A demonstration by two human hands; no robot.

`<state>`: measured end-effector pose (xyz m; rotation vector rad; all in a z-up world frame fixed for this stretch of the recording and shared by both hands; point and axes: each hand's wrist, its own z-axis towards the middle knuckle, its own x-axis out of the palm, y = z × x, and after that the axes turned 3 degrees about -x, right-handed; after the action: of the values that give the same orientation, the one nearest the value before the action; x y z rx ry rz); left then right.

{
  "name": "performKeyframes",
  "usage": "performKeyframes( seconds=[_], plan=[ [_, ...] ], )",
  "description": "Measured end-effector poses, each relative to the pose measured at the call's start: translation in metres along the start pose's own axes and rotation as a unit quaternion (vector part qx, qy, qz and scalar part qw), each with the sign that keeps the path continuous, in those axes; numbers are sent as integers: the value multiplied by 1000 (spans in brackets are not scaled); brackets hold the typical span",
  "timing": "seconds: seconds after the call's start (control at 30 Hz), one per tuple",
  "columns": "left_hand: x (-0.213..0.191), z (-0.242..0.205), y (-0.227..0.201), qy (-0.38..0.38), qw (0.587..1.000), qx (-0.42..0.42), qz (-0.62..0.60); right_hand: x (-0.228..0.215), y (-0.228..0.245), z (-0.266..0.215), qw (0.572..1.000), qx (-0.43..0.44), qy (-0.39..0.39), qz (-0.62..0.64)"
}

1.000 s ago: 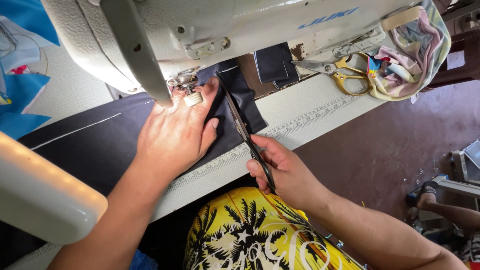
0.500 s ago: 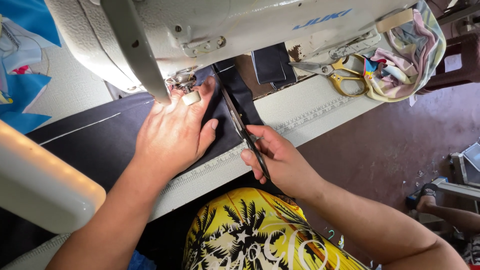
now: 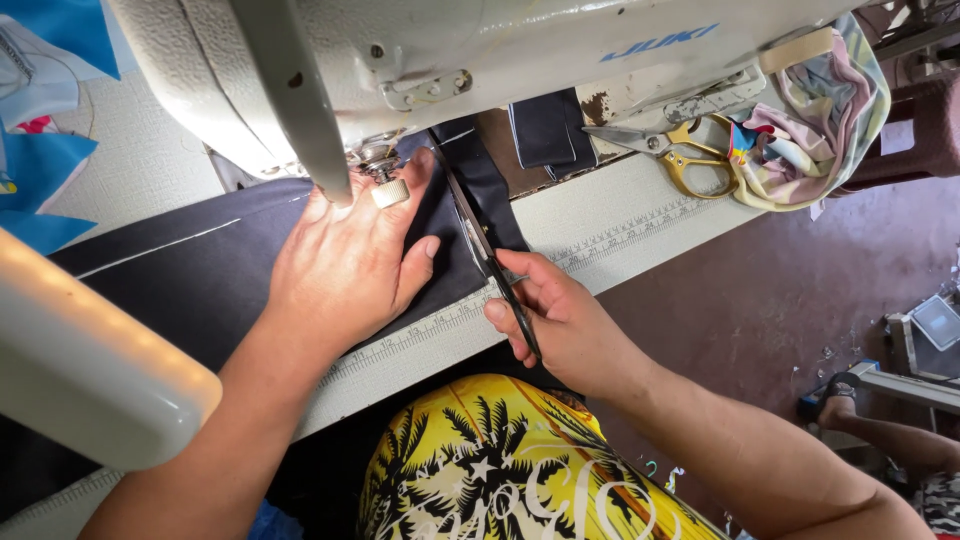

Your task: The person is using a pair of scissors to trim the edges of black fabric pieces on a sewing table.

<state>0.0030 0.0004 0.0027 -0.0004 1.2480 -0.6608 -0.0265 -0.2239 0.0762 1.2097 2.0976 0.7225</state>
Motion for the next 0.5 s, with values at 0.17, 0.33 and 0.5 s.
performKeyframes(
  seconds=[0.17, 0.33, 0.5],
  plan=[
    [3, -4, 1, -20, 1000, 7, -6, 0, 3, -1, 1000, 19, -7, 2],
    [3, -3, 1, -14, 1000, 5, 1, -1, 8, -2, 999, 37, -14, 14],
    [2, -3, 0, 10, 1000, -4, -22, -3, 10, 6, 1000, 3, -6, 5]
  ],
)
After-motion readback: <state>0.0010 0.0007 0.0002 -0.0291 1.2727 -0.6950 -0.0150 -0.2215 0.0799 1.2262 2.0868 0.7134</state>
